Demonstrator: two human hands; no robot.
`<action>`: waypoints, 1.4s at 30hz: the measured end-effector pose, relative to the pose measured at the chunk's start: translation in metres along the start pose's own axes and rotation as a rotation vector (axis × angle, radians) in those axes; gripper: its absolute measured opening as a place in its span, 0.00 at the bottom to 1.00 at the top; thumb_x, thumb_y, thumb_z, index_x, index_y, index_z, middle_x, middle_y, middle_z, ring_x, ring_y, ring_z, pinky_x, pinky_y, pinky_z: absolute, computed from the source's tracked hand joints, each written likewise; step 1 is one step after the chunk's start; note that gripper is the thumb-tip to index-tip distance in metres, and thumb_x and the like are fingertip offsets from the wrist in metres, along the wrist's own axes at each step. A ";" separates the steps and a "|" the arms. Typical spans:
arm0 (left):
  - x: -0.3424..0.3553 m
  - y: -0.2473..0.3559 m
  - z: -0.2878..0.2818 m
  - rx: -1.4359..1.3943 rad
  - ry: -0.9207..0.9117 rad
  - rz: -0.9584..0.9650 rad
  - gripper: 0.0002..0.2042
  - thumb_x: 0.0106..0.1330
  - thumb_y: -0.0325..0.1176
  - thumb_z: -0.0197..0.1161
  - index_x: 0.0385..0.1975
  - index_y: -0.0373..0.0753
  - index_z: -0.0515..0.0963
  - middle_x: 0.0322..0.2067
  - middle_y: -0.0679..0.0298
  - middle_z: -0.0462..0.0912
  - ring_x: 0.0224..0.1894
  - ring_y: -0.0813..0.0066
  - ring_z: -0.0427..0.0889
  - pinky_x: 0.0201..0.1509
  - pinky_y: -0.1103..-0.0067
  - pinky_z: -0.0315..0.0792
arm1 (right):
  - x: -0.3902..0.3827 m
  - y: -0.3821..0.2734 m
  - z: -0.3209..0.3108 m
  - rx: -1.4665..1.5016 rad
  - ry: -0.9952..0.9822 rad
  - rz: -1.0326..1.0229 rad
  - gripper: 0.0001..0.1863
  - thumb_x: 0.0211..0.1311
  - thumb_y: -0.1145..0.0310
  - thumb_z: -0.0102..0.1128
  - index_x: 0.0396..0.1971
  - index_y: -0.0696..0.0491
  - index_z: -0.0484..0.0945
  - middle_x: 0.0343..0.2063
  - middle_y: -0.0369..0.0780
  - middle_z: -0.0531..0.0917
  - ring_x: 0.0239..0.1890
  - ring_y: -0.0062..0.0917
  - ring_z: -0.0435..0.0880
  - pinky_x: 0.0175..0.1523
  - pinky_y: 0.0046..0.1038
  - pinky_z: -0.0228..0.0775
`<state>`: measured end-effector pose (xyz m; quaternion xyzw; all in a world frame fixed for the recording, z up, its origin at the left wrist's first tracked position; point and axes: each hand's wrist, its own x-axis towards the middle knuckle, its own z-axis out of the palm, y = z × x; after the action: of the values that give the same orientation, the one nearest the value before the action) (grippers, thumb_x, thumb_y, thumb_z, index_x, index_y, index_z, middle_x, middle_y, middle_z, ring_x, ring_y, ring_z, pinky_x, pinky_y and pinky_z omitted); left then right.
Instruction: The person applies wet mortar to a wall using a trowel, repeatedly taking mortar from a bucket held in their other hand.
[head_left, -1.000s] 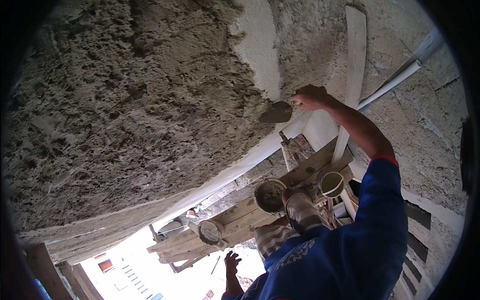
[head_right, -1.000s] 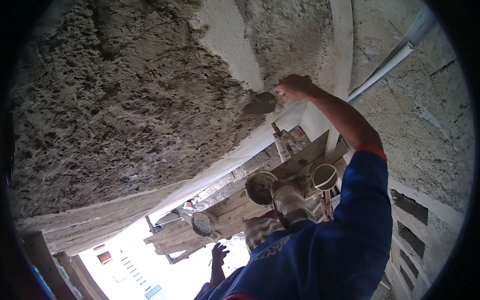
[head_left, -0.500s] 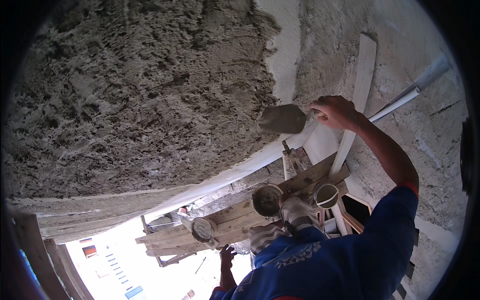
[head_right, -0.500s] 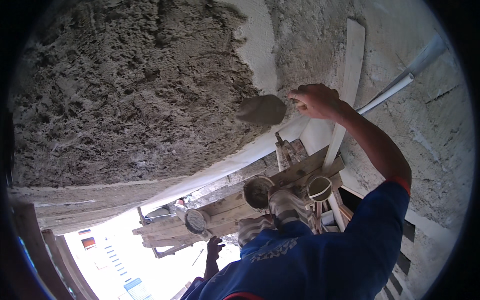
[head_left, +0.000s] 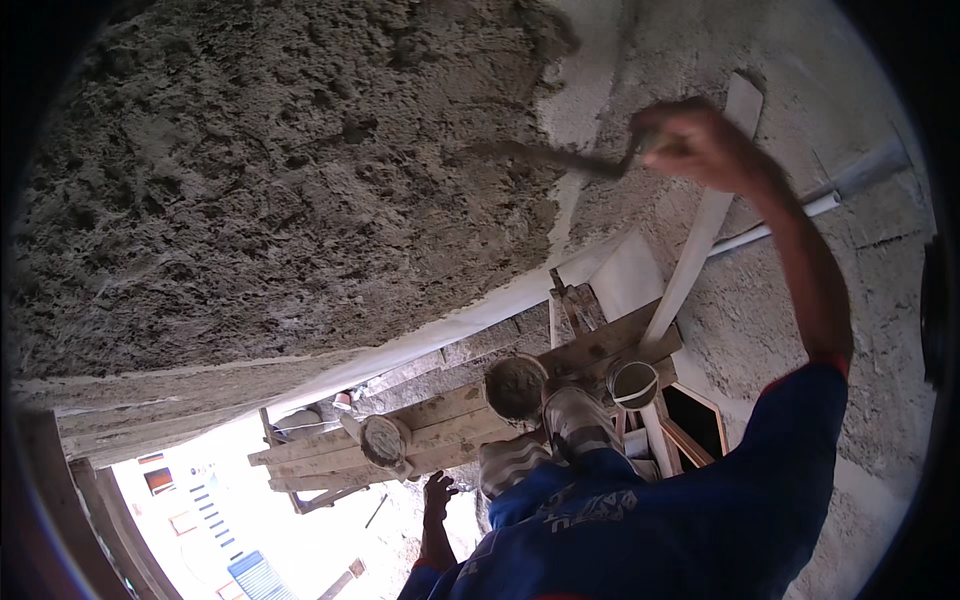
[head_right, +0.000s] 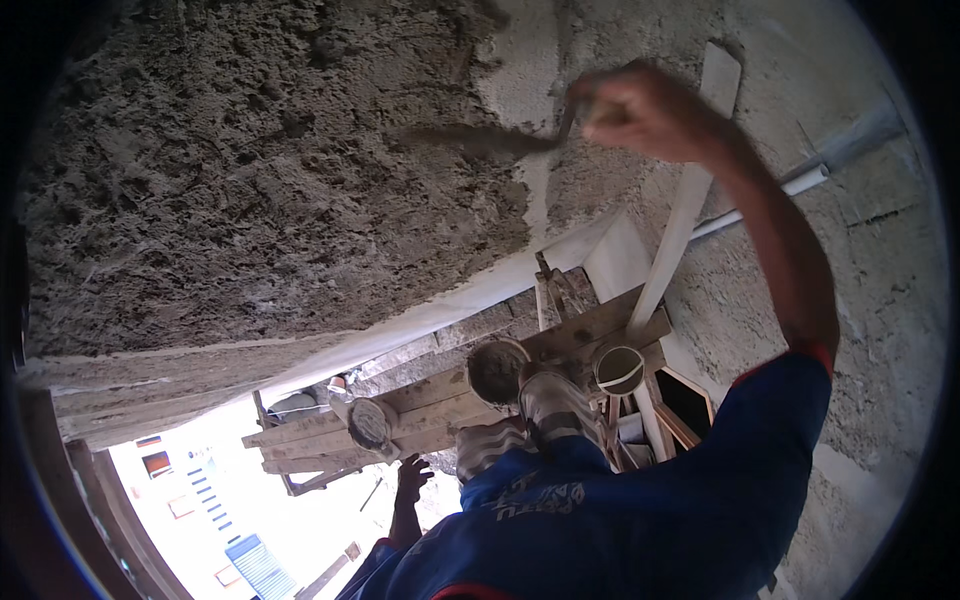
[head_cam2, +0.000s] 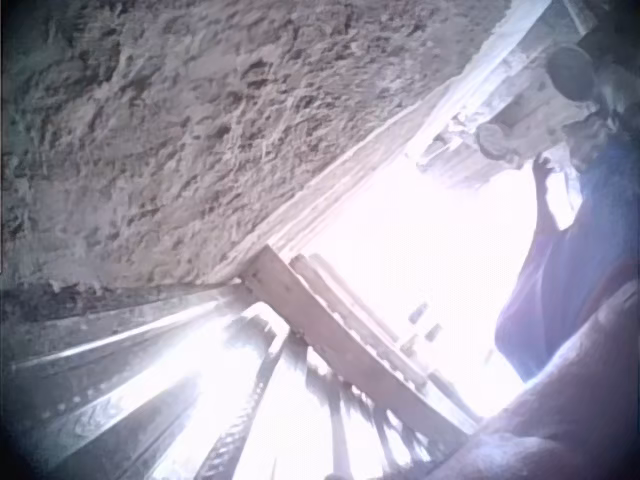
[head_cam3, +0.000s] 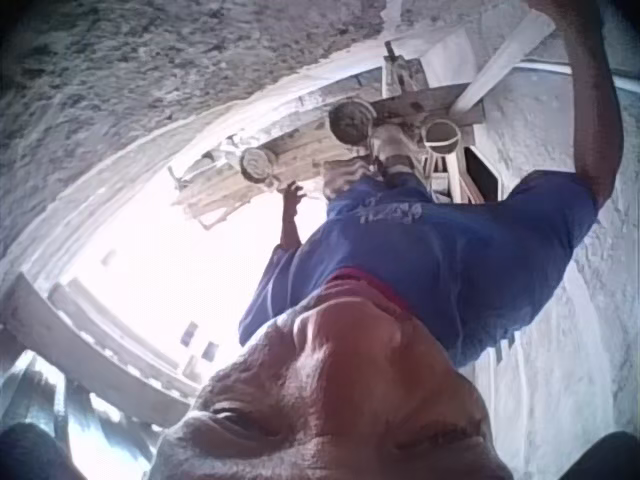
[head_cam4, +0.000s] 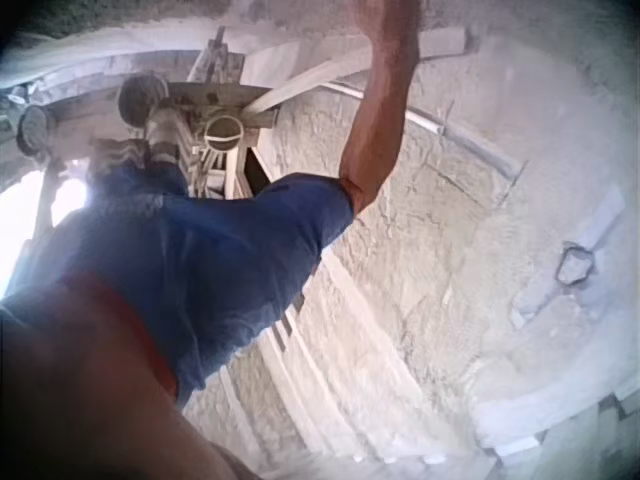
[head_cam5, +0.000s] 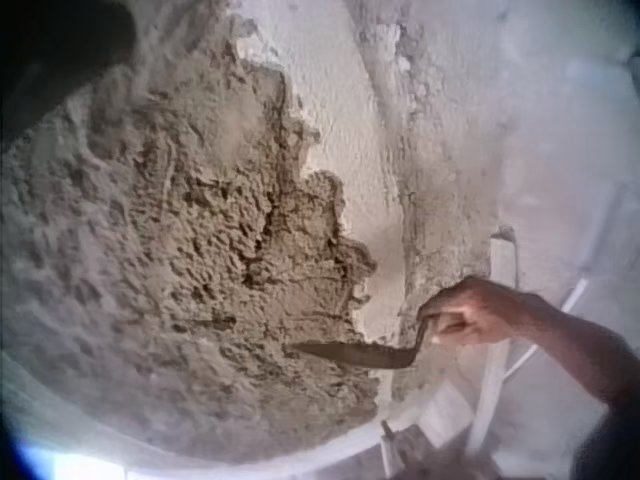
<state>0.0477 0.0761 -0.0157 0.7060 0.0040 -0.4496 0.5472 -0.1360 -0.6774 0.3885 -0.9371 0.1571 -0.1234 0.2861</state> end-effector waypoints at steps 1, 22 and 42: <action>-0.010 0.001 -0.003 0.035 0.096 -0.103 0.24 0.65 0.30 0.53 0.61 0.37 0.60 0.45 0.50 0.76 0.29 0.61 0.83 0.22 0.79 0.74 | -0.004 -0.023 -0.023 -0.025 0.129 -0.104 0.13 0.57 0.70 0.63 0.44 0.52 0.78 0.29 0.39 0.82 0.26 0.19 0.81 0.29 0.22 0.77; -0.121 0.057 0.004 0.112 0.426 -0.365 0.23 0.65 0.32 0.53 0.61 0.38 0.60 0.43 0.49 0.78 0.32 0.53 0.84 0.24 0.75 0.73 | -0.015 0.144 0.298 -0.195 -0.387 0.310 0.21 0.54 0.68 0.58 0.50 0.47 0.75 0.38 0.46 0.79 0.45 0.39 0.79 0.47 0.41 0.74; -0.100 0.025 0.011 -0.039 0.332 -0.389 0.24 0.63 0.29 0.56 0.60 0.34 0.62 0.36 0.56 0.80 0.28 0.66 0.83 0.25 0.79 0.76 | -0.069 0.020 0.165 -0.111 -0.707 0.002 0.20 0.50 0.62 0.59 0.45 0.49 0.78 0.36 0.44 0.81 0.38 0.39 0.82 0.44 0.41 0.75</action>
<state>-0.0059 0.1063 0.0678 0.7454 0.2381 -0.4239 0.4560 -0.1507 -0.5857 0.2347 -0.9359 0.0556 0.2174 0.2717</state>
